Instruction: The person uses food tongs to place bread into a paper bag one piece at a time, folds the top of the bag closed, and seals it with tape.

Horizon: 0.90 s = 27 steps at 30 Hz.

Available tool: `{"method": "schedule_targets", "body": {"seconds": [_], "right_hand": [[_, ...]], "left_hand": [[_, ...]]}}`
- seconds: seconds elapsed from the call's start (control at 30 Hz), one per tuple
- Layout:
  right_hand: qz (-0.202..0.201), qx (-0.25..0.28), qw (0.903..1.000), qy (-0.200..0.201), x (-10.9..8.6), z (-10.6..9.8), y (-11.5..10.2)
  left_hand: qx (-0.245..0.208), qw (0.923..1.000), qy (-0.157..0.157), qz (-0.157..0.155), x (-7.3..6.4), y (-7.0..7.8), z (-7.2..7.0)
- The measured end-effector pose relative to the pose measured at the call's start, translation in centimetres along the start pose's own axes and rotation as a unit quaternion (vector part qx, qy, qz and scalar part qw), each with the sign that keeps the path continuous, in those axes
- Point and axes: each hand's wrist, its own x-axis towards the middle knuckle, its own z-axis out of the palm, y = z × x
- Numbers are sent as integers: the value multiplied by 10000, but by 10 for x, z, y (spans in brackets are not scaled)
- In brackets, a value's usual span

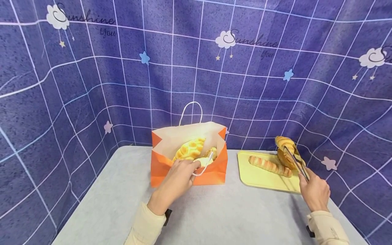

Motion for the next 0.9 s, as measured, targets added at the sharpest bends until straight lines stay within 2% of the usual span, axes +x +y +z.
{"method": "schedule_targets", "body": {"seconds": [0.33, 0.53, 0.7, 0.9], "right_hand": [[-775, 423, 9935, 722, -4, -22, -39], [-1265, 819, 9829, 1056, -7, -36, -65], [-1660, 1122, 9731, 1137, -10, -49, -88], [-2112, 1602, 9592, 987, -16, -65, -118]], "left_hand": [[17, 10000, -36, -22, 0, 0, -1], [6, 9999, -72, -84, 0, 1, -1], [19, 10000, -2, -46, 0, 1, -1], [19, 10000, 21, -23, -1, 2, -1]]}}
